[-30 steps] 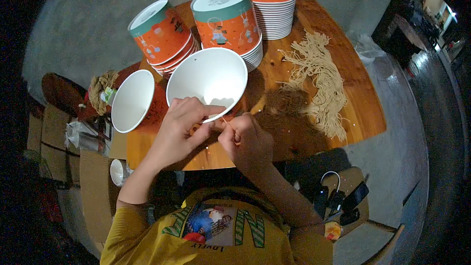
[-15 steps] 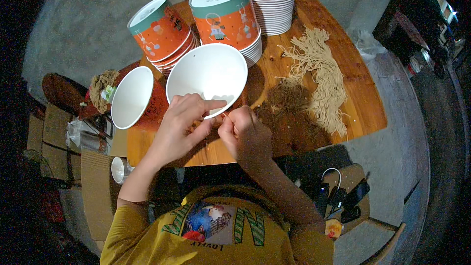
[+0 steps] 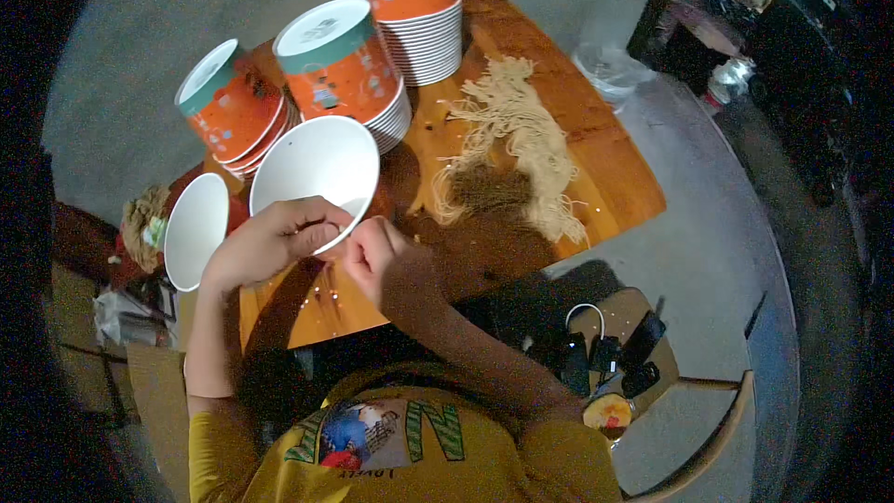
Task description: Threading thin strings through pre-punched holes in decorative paper buckets to create handles.
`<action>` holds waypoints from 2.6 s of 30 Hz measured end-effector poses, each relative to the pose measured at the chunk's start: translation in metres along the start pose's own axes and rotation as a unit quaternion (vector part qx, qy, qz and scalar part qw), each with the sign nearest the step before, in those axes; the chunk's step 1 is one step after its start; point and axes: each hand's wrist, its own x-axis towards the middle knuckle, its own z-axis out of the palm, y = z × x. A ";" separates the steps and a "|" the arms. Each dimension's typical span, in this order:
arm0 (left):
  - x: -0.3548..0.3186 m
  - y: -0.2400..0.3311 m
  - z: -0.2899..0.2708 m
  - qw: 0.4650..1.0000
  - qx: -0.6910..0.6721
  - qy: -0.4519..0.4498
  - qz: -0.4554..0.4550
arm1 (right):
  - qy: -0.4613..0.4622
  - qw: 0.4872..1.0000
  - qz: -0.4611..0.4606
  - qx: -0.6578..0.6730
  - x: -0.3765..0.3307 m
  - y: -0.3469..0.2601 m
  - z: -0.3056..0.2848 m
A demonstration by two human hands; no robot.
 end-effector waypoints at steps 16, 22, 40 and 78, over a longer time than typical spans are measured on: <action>0.009 0.003 0.003 0.981 -0.163 0.105 0.029 | -0.146 0.974 0.144 0.095 0.011 -0.007 -0.029; 0.015 -0.006 0.000 0.967 -0.248 0.049 0.027 | -0.226 0.958 0.129 0.117 0.028 -0.002 -0.039; 0.027 -0.024 0.003 0.980 -0.172 0.034 0.097 | -0.286 0.954 0.071 0.061 0.083 -0.028 -0.055; 0.041 -0.005 -0.006 0.983 -0.169 -0.056 0.032 | -0.082 0.987 0.106 0.086 0.048 0.018 -0.040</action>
